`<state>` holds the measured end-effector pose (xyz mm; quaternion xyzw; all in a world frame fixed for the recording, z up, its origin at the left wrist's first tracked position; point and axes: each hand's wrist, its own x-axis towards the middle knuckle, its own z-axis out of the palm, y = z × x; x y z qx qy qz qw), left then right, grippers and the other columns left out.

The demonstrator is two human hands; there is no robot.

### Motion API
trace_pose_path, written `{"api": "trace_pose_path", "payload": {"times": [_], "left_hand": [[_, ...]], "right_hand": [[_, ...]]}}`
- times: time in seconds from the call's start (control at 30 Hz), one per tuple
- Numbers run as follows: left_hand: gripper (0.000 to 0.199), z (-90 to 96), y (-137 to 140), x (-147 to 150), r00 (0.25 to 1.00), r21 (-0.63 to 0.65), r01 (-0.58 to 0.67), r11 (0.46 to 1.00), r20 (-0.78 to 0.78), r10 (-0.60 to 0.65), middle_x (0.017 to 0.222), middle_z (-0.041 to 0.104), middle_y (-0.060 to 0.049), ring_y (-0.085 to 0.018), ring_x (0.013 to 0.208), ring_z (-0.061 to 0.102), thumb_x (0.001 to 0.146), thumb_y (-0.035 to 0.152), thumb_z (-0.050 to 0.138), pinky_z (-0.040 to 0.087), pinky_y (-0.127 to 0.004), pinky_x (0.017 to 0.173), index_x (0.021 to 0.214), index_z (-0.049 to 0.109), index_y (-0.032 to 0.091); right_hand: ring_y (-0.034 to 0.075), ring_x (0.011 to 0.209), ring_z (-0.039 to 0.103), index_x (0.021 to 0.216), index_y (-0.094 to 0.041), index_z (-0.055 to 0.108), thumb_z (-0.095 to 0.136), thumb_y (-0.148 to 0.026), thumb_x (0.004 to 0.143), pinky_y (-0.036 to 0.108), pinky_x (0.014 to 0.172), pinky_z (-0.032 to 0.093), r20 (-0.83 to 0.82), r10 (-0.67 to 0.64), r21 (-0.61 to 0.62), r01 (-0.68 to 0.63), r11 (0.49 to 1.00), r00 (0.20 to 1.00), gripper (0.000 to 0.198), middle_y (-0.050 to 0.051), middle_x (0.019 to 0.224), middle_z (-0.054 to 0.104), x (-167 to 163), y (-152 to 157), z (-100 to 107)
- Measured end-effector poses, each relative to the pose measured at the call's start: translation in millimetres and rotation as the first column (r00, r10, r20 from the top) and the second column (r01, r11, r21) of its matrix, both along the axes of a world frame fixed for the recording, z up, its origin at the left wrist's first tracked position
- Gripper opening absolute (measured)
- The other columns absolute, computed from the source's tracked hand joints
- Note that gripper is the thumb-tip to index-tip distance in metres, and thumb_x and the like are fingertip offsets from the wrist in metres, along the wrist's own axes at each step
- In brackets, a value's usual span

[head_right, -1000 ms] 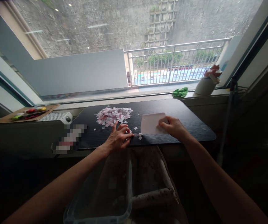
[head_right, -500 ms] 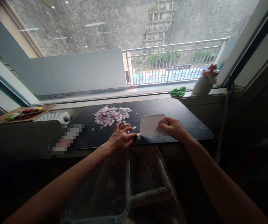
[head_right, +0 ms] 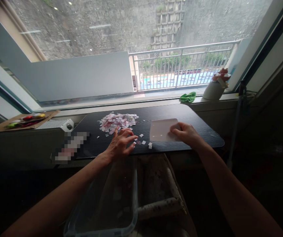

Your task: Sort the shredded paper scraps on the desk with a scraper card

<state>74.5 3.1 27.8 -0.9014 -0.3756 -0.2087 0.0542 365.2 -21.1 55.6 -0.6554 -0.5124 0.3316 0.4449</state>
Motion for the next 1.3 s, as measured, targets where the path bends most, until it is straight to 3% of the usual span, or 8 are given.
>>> {"api": "trace_pose_path", "payload": {"times": [0.13,0.33,0.5,0.67,0.87,1.03,1.17,1.3], "left_hand": [[0.030,-7.5,11,-31,0.981,0.007,-0.164,0.987,0.104,0.162,0.110,0.062,-0.008,-0.028,0.117,0.050,0.084,0.029,0.052,0.017,-0.060,0.114,0.111,0.065,0.024],[0.028,-23.2,14,-59,0.941,-0.011,-0.295,0.955,0.172,0.293,0.110,0.064,-0.008,-0.028,0.117,0.052,0.084,0.030,0.051,0.020,-0.060,0.111,0.107,0.065,0.024],[0.028,-25.1,11,-59,0.931,-0.015,-0.313,0.950,0.193,0.310,0.108,0.066,-0.007,-0.029,0.118,0.051,0.083,0.031,0.050,0.021,-0.060,0.110,0.106,0.065,0.024],[0.027,-25.1,11,-58,0.930,0.000,-0.316,0.949,0.198,0.310,0.106,0.067,-0.007,-0.028,0.117,0.053,0.082,0.030,0.050,0.022,-0.058,0.110,0.104,0.065,0.024],[0.026,-25.8,10,-58,0.930,0.022,-0.319,0.948,0.203,0.308,0.105,0.068,-0.007,-0.028,0.116,0.054,0.082,0.030,0.050,0.022,-0.058,0.110,0.103,0.065,0.022],[0.026,-25.8,9,-57,0.928,0.026,-0.317,0.948,0.213,0.304,0.103,0.069,-0.007,-0.028,0.116,0.053,0.082,0.029,0.050,0.022,-0.057,0.110,0.102,0.065,0.023],[0.026,-25.3,8,-57,0.929,0.020,-0.309,0.951,0.218,0.298,0.103,0.068,-0.006,-0.028,0.116,0.052,0.081,0.030,0.050,0.021,-0.057,0.111,0.102,0.065,0.023],[0.026,-24.6,8,-56,0.932,0.017,-0.302,0.953,0.217,0.291,0.103,0.069,-0.007,-0.029,0.115,0.053,0.081,0.029,0.051,0.020,-0.057,0.111,0.101,0.065,0.023]], "right_hand": [[0.012,0.056,0.062,0.068,-0.018,0.067,0.068,-0.018,0.067,0.020,0.050,0.048,-0.156,-0.034,-0.068,0.023,0.997,0.987,0.001,0.001,0.064,0.070,3,7,-12],[0.011,0.056,0.063,0.071,-0.017,0.070,0.071,-0.015,0.067,0.019,0.052,0.049,-0.282,0.068,-0.158,-0.117,0.981,0.957,0.004,0.000,0.066,0.073,-1,4,-16],[0.014,0.061,0.066,0.074,-0.017,0.071,0.078,-0.024,0.062,0.022,0.058,0.052,-0.304,0.143,-0.164,-0.200,0.966,0.942,0.016,0.001,0.071,0.075,7,-2,-18],[0.015,0.063,0.067,0.075,-0.018,0.071,0.082,-0.029,0.057,0.023,0.059,0.053,-0.306,0.141,-0.175,-0.201,0.964,0.942,0.024,0.001,0.073,0.075,13,-8,-18],[0.013,0.060,0.066,0.077,-0.018,0.069,0.077,-0.022,0.063,0.022,0.058,0.053,-0.283,0.146,-0.095,-0.179,0.979,0.948,0.016,0.001,0.070,0.074,-1,-1,-6],[0.012,0.059,0.065,0.075,-0.018,0.067,0.070,-0.018,0.069,0.020,0.054,0.052,-0.240,0.102,-0.035,-0.113,0.993,0.965,0.007,0.002,0.069,0.073,-16,12,-7],[0.013,0.056,0.065,0.075,-0.018,0.068,0.071,-0.022,0.066,0.020,0.050,0.051,-0.159,0.108,-0.052,-0.118,0.992,0.981,0.010,0.002,0.069,0.073,-4,8,-8],[0.016,0.061,0.067,0.075,-0.020,0.069,0.073,-0.024,0.065,0.024,0.054,0.054,-0.194,0.109,-0.038,-0.118,0.992,0.975,0.012,0.003,0.072,0.074,7,7,-9]]}}
